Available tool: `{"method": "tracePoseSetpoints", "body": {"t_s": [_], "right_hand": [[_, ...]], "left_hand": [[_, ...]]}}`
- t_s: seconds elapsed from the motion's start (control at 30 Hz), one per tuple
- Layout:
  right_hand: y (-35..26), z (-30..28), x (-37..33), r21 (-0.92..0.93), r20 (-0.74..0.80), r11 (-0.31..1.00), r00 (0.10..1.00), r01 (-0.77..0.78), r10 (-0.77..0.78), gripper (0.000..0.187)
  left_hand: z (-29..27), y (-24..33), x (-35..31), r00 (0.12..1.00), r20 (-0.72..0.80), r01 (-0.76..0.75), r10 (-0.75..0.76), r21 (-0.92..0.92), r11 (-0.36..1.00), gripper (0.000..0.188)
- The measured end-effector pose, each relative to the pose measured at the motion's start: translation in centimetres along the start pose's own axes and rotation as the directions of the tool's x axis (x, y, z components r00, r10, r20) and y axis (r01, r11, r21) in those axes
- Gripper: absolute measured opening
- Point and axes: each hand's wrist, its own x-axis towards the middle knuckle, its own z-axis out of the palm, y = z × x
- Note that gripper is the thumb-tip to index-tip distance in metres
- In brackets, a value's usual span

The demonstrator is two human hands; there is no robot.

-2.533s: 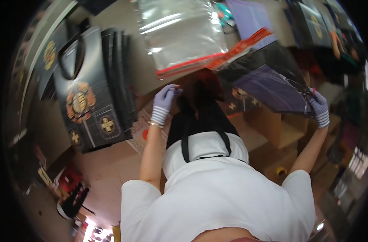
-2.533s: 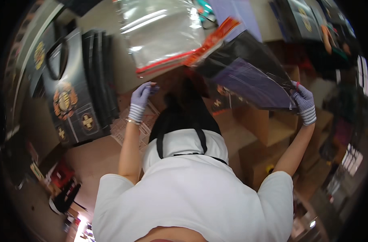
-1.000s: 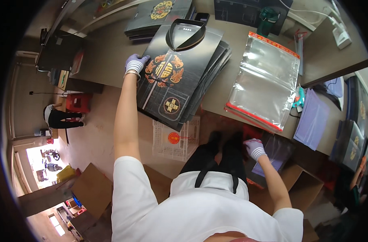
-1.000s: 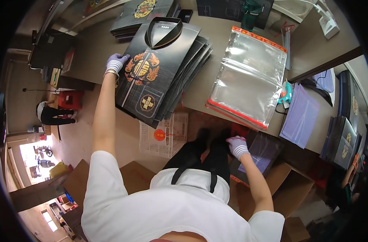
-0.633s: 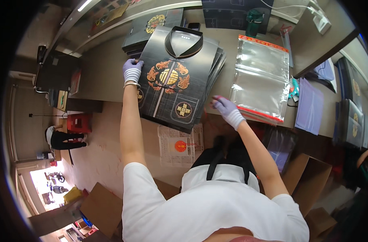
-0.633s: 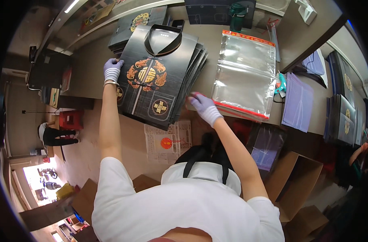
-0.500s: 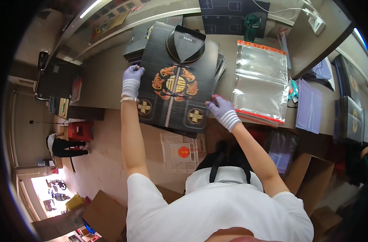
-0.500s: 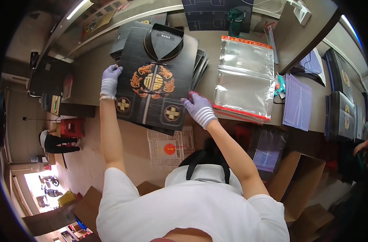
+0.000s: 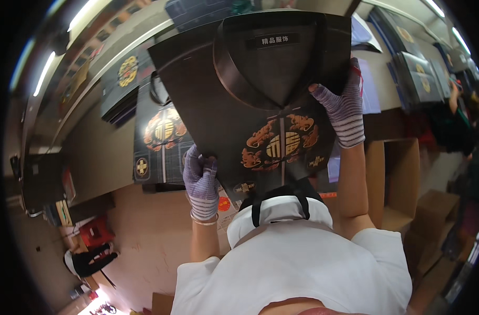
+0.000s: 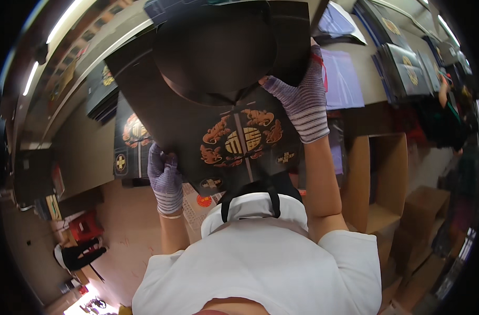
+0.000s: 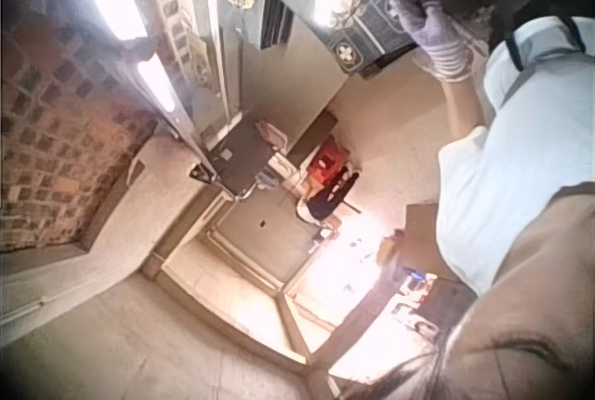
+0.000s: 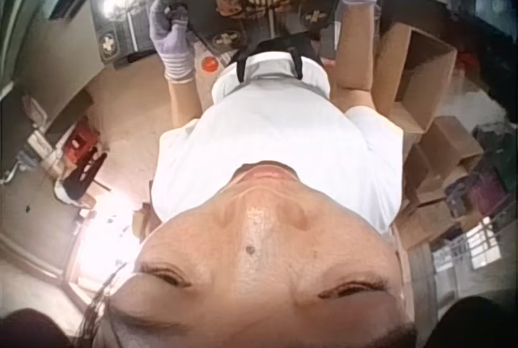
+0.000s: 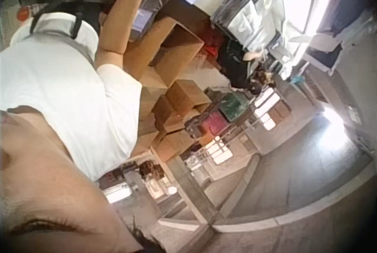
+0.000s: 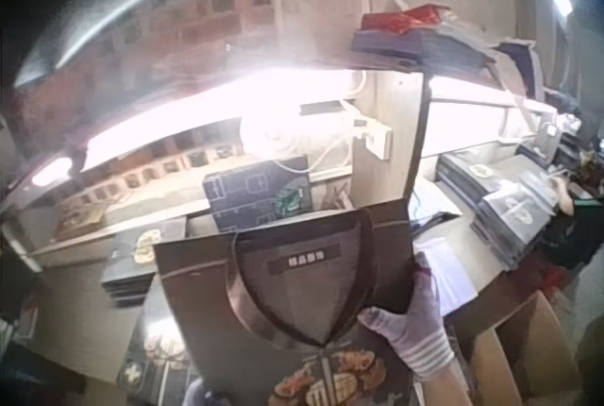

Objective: The person repeatedly picks up flat, decorated items and inserts them into clear plastic zip-lock bags. They seal each bag and place it into a cardboard box. The process is repeated for multiple items throughout the clip.

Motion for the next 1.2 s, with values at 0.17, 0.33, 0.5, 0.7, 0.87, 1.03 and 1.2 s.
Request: {"method": "tracePoseSetpoints", "body": {"t_s": [0.17, 0.33, 0.5, 0.7, 0.87, 1.03, 1.2], "right_hand": [[0.9, -2.8, -1.0, -0.095, -0.095, 0.995, 0.995, -0.041, 0.032, 0.084], [2.0, -5.9, -2.1, -0.303, -0.129, 0.95, 0.991, -0.071, 0.033, 0.088], [1.9, -18.6, -6.5, 0.272, 0.167, 0.929, 0.963, -0.249, 0.21, 0.068], [2.9, -22.7, -17.5, 0.58, 0.22, 0.648, 0.861, -0.494, 0.459, 0.06], [9.7, -24.3, -21.7, -0.728, -0.193, 0.645, 0.972, -0.234, 0.135, 0.035], [12.0, -25.0, -22.9, -0.336, -0.533, 0.735, 0.762, -0.589, 0.367, 0.032], [11.8, -26.4, -24.3, -0.304, -0.513, 0.704, 0.733, -0.642, 0.446, 0.035]], "left_hand": [[1.9, -2.0, -0.5, 0.993, 0.116, -0.004, -0.003, 0.06, 0.998, 0.035], [5.7, -2.7, 0.7, 0.969, 0.19, 0.181, -0.159, -0.105, 0.978, 0.03], [12.9, -6.8, 2.9, 0.88, 0.402, 0.379, -0.255, -0.27, 0.885, 0.025], [23.1, -13.8, 3.7, 0.774, 0.58, 0.612, -0.253, -0.586, 0.531, 0.029], [23.2, -19.7, 5.4, 0.347, 0.909, -0.179, -0.231, 0.306, 0.935, 0.028], [13.1, -27.4, 14.5, 0.67, 0.667, -0.647, -0.326, 0.74, 0.185, 0.019], [11.3, -30.3, 16.3, 0.749, 0.608, -0.4, -0.263, 0.731, 0.552, 0.014]]}}
